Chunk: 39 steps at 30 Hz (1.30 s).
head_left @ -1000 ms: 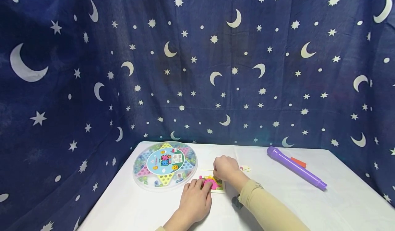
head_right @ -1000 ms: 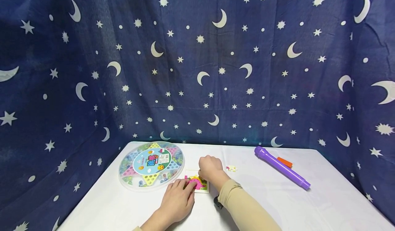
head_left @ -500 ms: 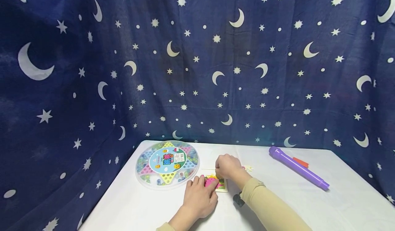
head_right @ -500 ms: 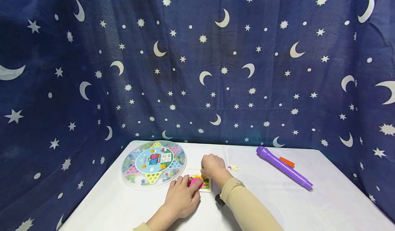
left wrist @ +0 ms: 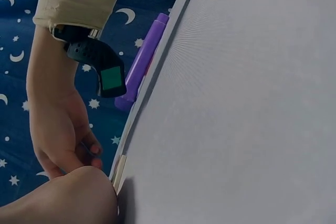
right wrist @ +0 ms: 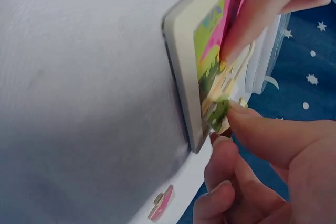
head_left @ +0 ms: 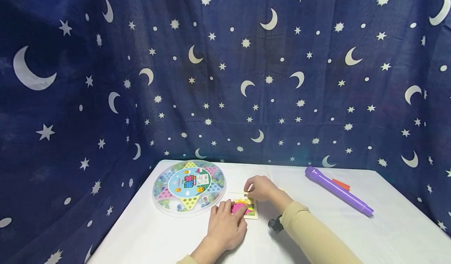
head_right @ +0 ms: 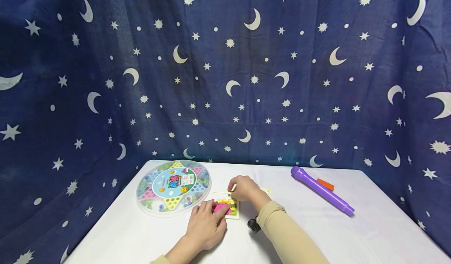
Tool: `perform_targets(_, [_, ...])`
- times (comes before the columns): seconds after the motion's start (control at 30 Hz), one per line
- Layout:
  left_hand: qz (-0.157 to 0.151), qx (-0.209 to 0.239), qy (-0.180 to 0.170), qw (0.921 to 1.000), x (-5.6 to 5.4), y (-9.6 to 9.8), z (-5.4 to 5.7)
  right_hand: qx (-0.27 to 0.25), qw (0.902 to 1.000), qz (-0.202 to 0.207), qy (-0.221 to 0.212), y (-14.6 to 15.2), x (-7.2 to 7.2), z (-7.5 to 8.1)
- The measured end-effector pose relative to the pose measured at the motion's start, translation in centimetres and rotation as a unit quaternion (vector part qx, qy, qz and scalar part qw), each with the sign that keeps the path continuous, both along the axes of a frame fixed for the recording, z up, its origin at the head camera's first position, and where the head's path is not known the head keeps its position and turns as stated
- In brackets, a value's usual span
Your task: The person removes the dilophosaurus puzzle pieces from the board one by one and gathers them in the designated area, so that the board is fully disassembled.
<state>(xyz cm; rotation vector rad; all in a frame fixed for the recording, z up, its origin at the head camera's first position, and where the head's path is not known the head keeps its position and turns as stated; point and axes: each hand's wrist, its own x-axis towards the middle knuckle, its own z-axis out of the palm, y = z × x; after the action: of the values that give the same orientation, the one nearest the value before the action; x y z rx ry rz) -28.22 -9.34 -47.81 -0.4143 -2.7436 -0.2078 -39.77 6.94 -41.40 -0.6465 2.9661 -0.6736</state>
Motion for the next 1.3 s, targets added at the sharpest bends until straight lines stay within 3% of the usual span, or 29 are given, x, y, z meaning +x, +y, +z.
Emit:
perform_targets(0.5, [-0.016,0.005,-0.010,0.9998,0.2,0.2,-0.1,-0.101,0.9933,-0.020,-0.053,3.2,-0.1,0.0])
perform_targets(0.8, [-0.019,0.032,0.047,0.9982,-0.4,-0.1,-0.8,-0.200,0.9749,-0.034,-0.092,8.6,-0.7,0.4])
perform_targets(1.1, [-0.019,0.081,0.071,0.9940,-0.4,-0.4,-0.7,-0.190,0.9764,-0.079,-0.066,13.4,-0.9,-0.3])
perform_targets(1.3, [-0.016,0.091,0.086,0.9920,-0.4,-0.5,-0.7,-0.158,0.9796,-0.114,-0.051,15.3,-0.7,-0.8])
